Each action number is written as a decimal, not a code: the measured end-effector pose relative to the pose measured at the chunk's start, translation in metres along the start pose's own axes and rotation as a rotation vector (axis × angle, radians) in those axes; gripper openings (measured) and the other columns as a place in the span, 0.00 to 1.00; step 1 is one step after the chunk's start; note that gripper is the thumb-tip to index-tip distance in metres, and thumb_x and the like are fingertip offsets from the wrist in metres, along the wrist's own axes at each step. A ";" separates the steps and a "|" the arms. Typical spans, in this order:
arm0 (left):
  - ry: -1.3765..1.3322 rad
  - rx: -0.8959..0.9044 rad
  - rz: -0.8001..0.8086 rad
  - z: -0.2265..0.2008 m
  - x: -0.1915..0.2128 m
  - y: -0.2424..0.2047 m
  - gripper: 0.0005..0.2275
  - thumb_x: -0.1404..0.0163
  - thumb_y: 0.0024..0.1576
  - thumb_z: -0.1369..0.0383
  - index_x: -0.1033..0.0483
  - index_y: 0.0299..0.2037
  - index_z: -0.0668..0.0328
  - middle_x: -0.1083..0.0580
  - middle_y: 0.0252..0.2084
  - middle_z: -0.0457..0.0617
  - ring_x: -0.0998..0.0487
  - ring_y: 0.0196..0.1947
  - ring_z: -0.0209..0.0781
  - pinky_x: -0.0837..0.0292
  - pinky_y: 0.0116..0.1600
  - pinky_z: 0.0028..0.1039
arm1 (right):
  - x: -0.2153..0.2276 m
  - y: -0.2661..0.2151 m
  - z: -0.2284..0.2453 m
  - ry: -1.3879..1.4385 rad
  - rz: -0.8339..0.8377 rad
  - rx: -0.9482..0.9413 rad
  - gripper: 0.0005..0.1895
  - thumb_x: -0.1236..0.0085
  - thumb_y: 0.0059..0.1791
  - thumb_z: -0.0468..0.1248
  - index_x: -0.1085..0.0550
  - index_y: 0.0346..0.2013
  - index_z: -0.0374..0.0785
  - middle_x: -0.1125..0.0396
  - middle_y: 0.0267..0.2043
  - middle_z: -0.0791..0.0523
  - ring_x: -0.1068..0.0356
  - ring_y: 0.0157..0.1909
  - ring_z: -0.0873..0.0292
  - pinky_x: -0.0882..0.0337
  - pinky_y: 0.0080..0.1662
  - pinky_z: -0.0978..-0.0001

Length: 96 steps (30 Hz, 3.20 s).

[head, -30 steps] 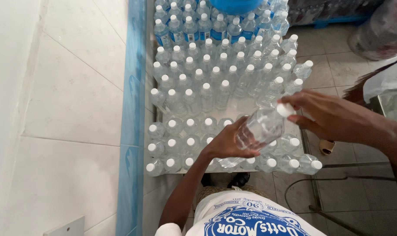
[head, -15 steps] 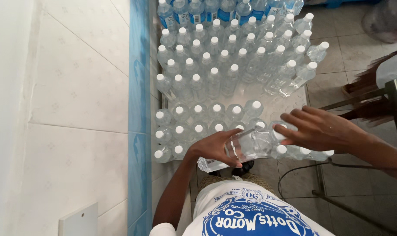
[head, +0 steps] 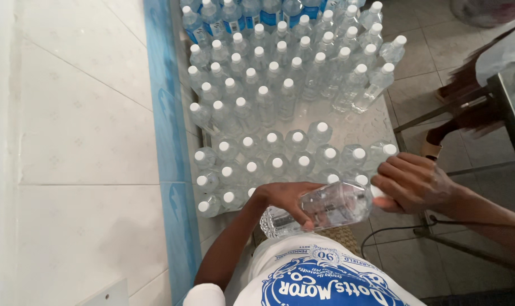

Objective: The person repeatedly picks up clear plastic water bottles from a table, places white caps on them, and secures the caps by hand. The capped bottles are then placed back onto the table among other bottles.

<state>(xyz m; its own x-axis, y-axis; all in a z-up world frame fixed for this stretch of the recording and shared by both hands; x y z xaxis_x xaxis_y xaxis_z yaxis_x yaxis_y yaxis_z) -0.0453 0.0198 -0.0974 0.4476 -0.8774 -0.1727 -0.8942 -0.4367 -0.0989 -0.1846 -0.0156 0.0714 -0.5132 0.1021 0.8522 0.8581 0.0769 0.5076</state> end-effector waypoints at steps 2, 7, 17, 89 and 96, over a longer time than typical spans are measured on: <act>-0.036 -0.144 0.171 -0.002 -0.018 0.030 0.39 0.34 0.50 0.42 0.30 0.68 0.54 0.21 0.63 0.50 0.18 0.61 0.51 0.24 0.67 0.38 | 0.018 0.005 0.009 -0.042 -0.080 0.144 0.31 0.68 0.63 0.57 0.29 0.28 0.42 0.32 0.24 0.54 0.33 0.21 0.57 0.33 0.27 0.66; -0.133 -0.255 0.202 -0.030 -0.007 0.060 0.39 0.34 0.56 0.46 0.34 0.75 0.55 0.23 0.66 0.54 0.17 0.61 0.54 0.17 0.66 0.40 | 0.016 -0.031 -0.033 0.134 -0.132 -0.021 0.27 0.73 0.62 0.43 0.36 0.20 0.50 0.40 0.15 0.61 0.47 0.13 0.65 0.45 0.19 0.69; 1.897 0.582 -0.908 -0.191 0.075 0.147 0.38 0.41 0.62 0.72 0.47 0.81 0.45 0.22 0.50 0.58 0.19 0.44 0.52 0.20 0.50 0.49 | -0.074 -0.201 -0.225 1.101 0.585 -1.599 0.20 0.63 0.66 0.50 0.29 0.46 0.38 0.43 0.26 0.56 0.51 0.22 0.60 0.52 0.25 0.68; 0.641 0.057 -0.984 -0.070 -0.011 -0.030 0.54 0.29 0.48 0.48 0.53 0.83 0.34 0.19 0.62 0.48 0.18 0.41 0.40 0.24 0.43 0.29 | -0.043 -0.038 -0.094 0.349 0.481 -0.214 0.18 0.62 0.60 0.53 0.35 0.51 0.44 0.35 0.35 0.56 0.35 0.29 0.55 0.29 0.30 0.59; 0.714 0.127 -0.961 -0.055 -0.020 -0.028 0.54 0.30 0.48 0.48 0.56 0.83 0.29 0.26 0.73 0.42 0.15 0.44 0.43 0.22 0.43 0.33 | -0.065 -0.073 -0.094 0.856 0.812 -1.124 0.48 0.67 0.56 0.68 0.32 0.06 0.35 0.33 0.10 0.51 0.43 0.12 0.58 0.38 0.31 0.65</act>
<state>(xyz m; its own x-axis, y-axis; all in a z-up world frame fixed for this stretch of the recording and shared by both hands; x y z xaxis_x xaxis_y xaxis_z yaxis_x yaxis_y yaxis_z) -0.0302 0.0385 -0.0375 0.7876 -0.1336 0.6016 -0.1730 -0.9849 0.0078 -0.2127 -0.1214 -0.0093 -0.1186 -0.8267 0.5500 0.6582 -0.4802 -0.5798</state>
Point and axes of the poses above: each hand's wrist, its own y-axis towards the middle knuckle, its own x-axis out of the back of the hand, z = x × y, the point moved 10 cm from there along y, towards the middle knuckle
